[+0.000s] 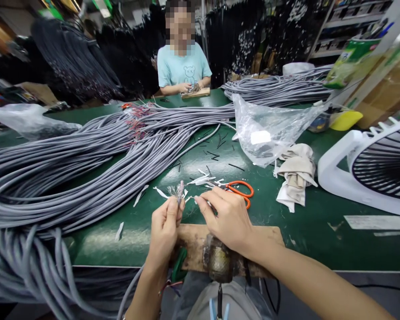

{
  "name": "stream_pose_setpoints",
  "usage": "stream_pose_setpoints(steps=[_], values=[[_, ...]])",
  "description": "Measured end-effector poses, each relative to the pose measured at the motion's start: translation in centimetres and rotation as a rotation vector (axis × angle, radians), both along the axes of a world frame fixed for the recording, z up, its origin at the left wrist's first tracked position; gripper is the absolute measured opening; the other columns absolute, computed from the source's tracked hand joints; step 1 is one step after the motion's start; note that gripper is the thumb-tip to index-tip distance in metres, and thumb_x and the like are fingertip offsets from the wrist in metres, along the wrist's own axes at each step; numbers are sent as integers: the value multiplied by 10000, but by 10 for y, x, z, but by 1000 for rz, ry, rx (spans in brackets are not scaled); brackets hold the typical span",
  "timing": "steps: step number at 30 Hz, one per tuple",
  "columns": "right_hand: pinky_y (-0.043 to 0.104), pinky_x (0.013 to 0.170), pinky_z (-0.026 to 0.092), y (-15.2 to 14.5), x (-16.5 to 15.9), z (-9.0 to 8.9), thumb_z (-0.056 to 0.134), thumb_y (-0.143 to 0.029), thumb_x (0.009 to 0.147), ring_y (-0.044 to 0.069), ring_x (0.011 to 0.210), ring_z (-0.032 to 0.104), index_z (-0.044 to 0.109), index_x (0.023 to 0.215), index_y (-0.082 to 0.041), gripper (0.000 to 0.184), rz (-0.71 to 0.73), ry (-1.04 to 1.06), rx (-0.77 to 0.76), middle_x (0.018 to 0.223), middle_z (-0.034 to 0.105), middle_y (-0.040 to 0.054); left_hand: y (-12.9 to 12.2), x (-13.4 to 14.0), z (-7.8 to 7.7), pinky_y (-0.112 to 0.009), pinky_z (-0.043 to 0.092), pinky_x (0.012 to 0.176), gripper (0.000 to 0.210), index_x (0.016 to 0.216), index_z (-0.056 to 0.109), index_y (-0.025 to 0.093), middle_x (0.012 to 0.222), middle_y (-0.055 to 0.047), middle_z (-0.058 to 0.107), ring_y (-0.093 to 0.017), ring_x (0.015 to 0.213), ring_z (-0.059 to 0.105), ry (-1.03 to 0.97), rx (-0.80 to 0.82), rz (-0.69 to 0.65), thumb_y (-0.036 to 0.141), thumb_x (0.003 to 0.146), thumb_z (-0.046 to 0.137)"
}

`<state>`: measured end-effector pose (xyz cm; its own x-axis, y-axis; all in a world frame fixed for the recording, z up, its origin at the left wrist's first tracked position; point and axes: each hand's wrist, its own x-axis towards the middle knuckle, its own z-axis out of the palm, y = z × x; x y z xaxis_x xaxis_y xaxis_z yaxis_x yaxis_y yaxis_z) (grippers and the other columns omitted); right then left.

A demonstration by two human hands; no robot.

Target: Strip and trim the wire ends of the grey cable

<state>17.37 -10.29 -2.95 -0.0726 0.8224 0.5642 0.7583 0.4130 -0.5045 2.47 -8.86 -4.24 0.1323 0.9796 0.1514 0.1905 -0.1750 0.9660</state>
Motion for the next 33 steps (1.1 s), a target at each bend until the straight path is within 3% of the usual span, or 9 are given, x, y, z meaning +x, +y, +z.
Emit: stream_pose_setpoints(steps=[7,16,22,27,30,33], values=[[239,614,394,-2,0,0,482,-209,848,119,600,525,633,806,-155,166,-4,-110,110,687,611,35,-4,4,1,-226,230,477,283,677,455,175,539,47,315,-91,477,305,113,64,-23,296,902,333],[248,641,406,0,5,1,544,-213,801,135,631,562,640,735,-161,127,-58,-149,183,652,617,34,-6,5,0,-227,236,490,298,671,461,174,541,50,311,-92,485,308,142,76,-23,298,906,325],[240,589,376,0,2,1,542,-215,805,115,561,510,642,729,-155,140,-49,-165,171,609,591,22,-7,5,2,-221,241,485,274,685,472,169,529,52,319,-85,474,312,161,103,-16,273,902,340],[223,542,344,1,2,2,479,-235,848,89,518,450,621,688,-142,233,53,35,-47,589,561,9,-7,6,-2,-203,322,520,196,809,593,161,575,29,461,-89,513,418,143,153,9,238,870,424],[206,472,308,4,2,3,453,-275,860,71,469,387,569,604,-140,312,163,213,-232,521,493,-14,-6,6,-4,-205,378,548,158,873,648,168,627,9,542,-99,551,484,72,185,8,220,832,505],[204,454,305,6,2,6,443,-302,861,74,482,398,562,603,-139,327,292,367,-374,540,514,-9,-5,6,-5,-206,417,553,126,852,678,166,659,-6,592,-105,568,525,-4,198,-16,192,786,574]])
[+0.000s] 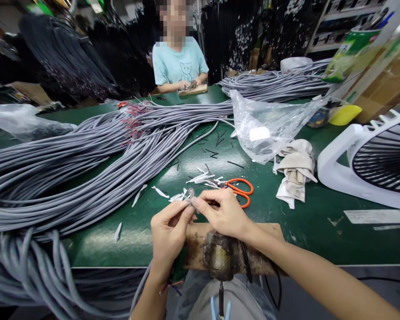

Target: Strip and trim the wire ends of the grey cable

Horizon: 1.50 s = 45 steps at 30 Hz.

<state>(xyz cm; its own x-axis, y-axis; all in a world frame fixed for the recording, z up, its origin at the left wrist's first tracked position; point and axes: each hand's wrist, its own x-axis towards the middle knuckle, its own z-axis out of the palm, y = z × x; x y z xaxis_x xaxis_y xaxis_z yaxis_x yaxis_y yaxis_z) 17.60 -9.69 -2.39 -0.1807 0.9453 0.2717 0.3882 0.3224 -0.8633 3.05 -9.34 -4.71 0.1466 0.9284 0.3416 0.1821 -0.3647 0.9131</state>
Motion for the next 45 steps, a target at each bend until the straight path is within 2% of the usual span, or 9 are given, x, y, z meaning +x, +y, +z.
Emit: stream_pose_setpoints(steps=[5,10,13,19,28,33,38,42,45], values=[[213,455,306,-4,4,9,453,-315,848,81,492,398,534,574,-149,330,18,193,10,533,480,-10,1,1,-1,-223,464,602,111,820,691,159,731,-40,646,-135,639,582,-6,-7,88,202,755,612],[209,412,222,-6,4,9,625,-337,713,66,450,289,598,707,-160,179,-317,231,51,496,351,-59,0,3,-4,-225,467,551,135,799,695,149,702,-48,640,-131,576,572,25,-31,197,247,743,621],[204,406,202,-2,-3,3,646,-267,677,58,434,247,662,849,-146,210,-256,54,-61,464,291,-77,-2,4,-4,-222,471,533,146,822,695,149,721,-47,643,-126,548,582,-19,-75,143,248,736,630],[201,485,351,4,-5,1,527,-271,775,89,544,442,650,733,-129,193,-125,159,-140,639,577,6,-2,4,2,-183,418,493,155,777,676,129,638,-17,598,-98,536,531,-101,-195,47,266,748,610],[211,509,363,2,-3,3,523,-314,786,94,555,442,595,730,-134,202,-55,198,-191,599,501,-10,9,0,13,-163,170,354,339,500,565,106,441,28,438,-23,376,297,-254,-492,-249,345,740,573],[197,463,359,4,-4,2,593,-389,739,75,501,429,574,652,-132,272,-53,316,-243,561,494,-21,15,-4,13,-184,72,316,319,582,665,86,394,19,450,-9,284,221,-276,-705,-416,365,699,564],[221,528,417,-1,-2,8,512,-356,814,105,577,521,629,750,-155,242,-180,297,-48,653,594,12,13,-1,15,-166,226,326,224,721,707,106,466,3,521,-32,323,361,-331,-747,-436,309,656,638],[238,519,387,-5,1,13,536,-271,805,107,548,482,628,648,-158,214,-174,138,126,570,563,5,10,5,14,-183,403,440,157,622,703,124,596,-35,579,-93,522,504,-408,-637,-345,280,630,681],[235,501,373,-5,1,15,533,-259,806,102,534,463,613,640,-164,208,-180,114,141,563,542,-2,8,8,13,-198,413,418,218,609,686,112,531,-36,581,-96,458,505,-439,-653,-245,329,628,676]])
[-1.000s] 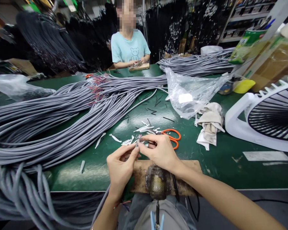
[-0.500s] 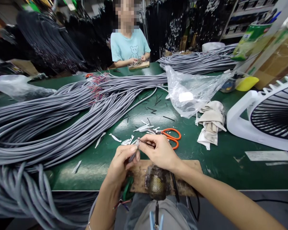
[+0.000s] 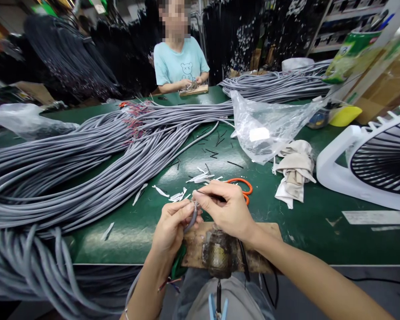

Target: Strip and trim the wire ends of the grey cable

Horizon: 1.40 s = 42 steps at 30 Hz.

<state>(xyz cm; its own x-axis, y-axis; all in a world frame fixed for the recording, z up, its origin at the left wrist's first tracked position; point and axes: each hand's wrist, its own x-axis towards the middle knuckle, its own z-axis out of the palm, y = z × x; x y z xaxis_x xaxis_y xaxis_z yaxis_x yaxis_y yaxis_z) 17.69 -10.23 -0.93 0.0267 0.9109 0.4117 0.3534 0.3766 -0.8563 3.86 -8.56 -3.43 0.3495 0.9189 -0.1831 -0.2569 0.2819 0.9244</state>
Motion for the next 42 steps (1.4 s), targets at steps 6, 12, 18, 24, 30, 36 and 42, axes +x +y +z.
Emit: stream_pose_setpoints(steps=[6,12,18,24,30,36,42], values=[[220,493,362,1,-1,-1,534,-230,801,92,520,454,607,648,-161,184,4,-27,30,566,542,-11,-2,4,-3,-159,326,325,301,649,598,118,455,11,548,-52,319,430,23,9,68,414,695,630],[225,541,382,0,6,-1,476,-269,848,112,583,490,622,758,-164,201,-252,-131,33,652,559,14,-4,-1,-1,-168,406,454,278,766,680,88,516,0,564,-64,445,484,229,234,133,355,745,604],[225,490,334,-9,1,-3,481,-190,824,85,448,427,575,593,-163,251,-50,-378,155,500,525,-12,-8,-3,-7,-200,419,453,210,749,702,93,614,-37,627,-97,486,505,355,338,396,290,689,661],[235,472,252,-8,-3,-11,440,-178,832,70,427,316,436,495,-172,336,-7,-504,102,448,372,-42,-7,-6,-12,-207,411,482,122,764,701,134,620,-16,602,-107,529,514,481,561,452,230,702,658],[231,478,251,-9,-3,-14,446,-182,833,68,431,306,408,511,-176,325,-48,-518,107,459,340,-50,-9,-5,-9,-206,432,520,74,756,695,157,654,-15,639,-108,569,551,601,721,487,182,705,648],[231,474,249,-10,-3,-12,448,-182,823,70,428,301,388,492,-179,336,-40,-535,106,448,329,-52,-8,-4,-9,-210,449,536,82,772,688,159,678,-24,653,-108,585,565,654,779,534,176,712,636],[234,469,249,-8,-3,-13,444,-179,819,71,423,309,415,492,-180,329,-56,-541,111,440,363,-47,-9,-4,-10,-211,446,538,76,765,683,156,668,-22,646,-109,584,566,660,789,522,176,712,633]])
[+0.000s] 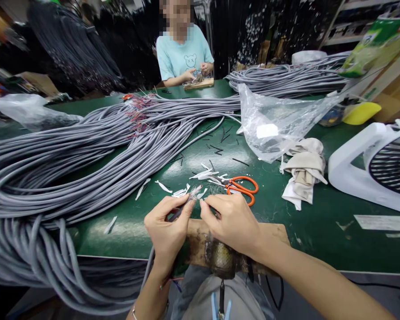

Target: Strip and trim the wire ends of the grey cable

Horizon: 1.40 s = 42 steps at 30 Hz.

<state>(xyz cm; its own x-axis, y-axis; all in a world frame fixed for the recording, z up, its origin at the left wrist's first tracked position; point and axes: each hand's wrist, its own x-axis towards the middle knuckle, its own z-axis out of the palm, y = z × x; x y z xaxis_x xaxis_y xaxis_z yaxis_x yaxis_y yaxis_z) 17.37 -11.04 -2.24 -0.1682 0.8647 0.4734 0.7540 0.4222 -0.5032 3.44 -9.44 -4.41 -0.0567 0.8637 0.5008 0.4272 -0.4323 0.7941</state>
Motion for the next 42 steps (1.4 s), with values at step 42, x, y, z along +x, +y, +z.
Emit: stream_pose_setpoints(steps=[42], values=[[203,389,256,10,-6,1,589,-322,770,63,414,295,629,875,-157,200,92,497,-194,497,391,-64,11,-4,0,-121,221,298,256,695,522,131,425,59,490,-7,271,309,-672,-670,-363,370,756,588]])
